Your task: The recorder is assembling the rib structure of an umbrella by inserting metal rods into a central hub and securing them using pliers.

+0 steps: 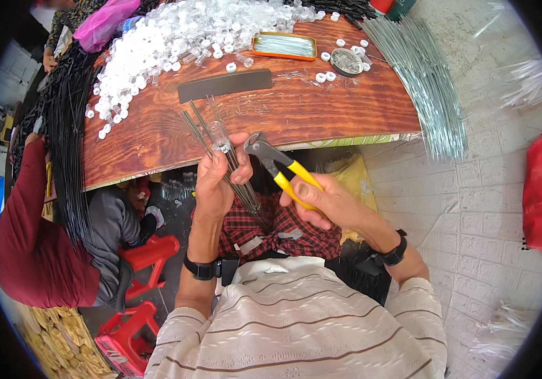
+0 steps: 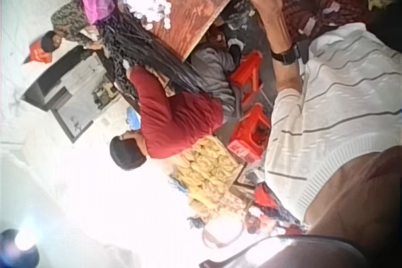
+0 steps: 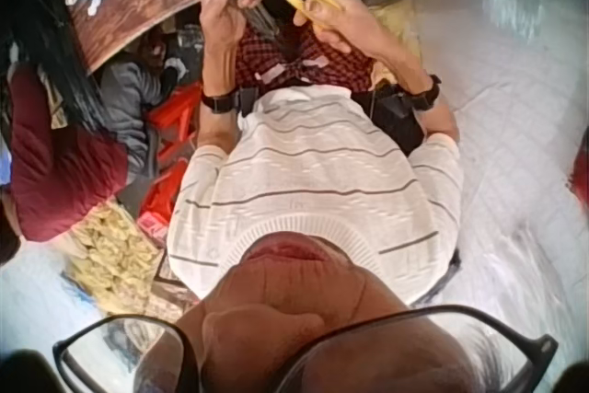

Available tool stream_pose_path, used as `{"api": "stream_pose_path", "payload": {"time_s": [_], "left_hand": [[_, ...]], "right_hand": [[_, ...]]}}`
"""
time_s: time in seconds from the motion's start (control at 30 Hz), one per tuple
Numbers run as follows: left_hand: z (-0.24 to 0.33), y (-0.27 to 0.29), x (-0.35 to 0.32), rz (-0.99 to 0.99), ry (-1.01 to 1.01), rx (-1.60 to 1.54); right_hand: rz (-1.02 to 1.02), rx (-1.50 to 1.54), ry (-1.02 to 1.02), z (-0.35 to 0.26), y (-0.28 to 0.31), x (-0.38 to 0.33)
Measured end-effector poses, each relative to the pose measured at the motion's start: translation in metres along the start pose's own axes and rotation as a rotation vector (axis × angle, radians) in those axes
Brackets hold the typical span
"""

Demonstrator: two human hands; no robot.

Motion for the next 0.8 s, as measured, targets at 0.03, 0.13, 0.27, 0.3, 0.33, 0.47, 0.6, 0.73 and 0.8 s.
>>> {"api": "stream_pose_path", "payload": {"time_s": [0.03,0.13,0.27,0.3,0.33,0.47,0.6,0.73,0.8], "left_hand": [[0.0,-0.002,0.003,-0.036,-0.019,0.016],[0.0,-0.009,0.005,-0.051,-0.025,0.049],[-0.002,-0.008,0.006,-0.071,-0.015,0.094],[-0.003,-0.008,0.005,-0.076,-0.014,0.093],[-0.003,-0.008,0.004,-0.082,-0.023,0.086],[-0.002,-0.004,0.003,-0.202,-0.029,0.016],[-0.003,-0.008,0.007,-0.272,-0.003,-0.06],[-0.006,-0.01,0.011,-0.242,0.02,-0.029],[-0.004,-0.008,0.012,-0.228,-0.007,-0.02]], "right_hand": [[0.004,-0.108,0.026,-0.005,0.005,0.0],[0.065,-0.231,-0.036,-0.014,0.014,-0.001],[0.051,-0.458,0.035,-0.029,0.02,0.002],[0.034,-0.54,0.069,-0.033,0.021,0.003],[0.037,-0.541,0.069,-0.037,0.021,0.003],[0.002,-0.537,0.046,-0.044,0.022,0.004],[0.037,-0.301,0.173,-0.038,0.022,0.005],[0.052,-0.345,0.112,-0.028,0.043,0.008],[0.156,-0.461,0.138,-0.04,0.06,0.014]]}}
Point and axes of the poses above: each hand's wrist, its own x-axis towards the middle knuckle, its own y-axis out of the back of the hand, z = x × y, the point moved 3 cm from there along x, towards the middle knuckle, and after that the axes turned 8 degrees about y, right-handed, at the moved point
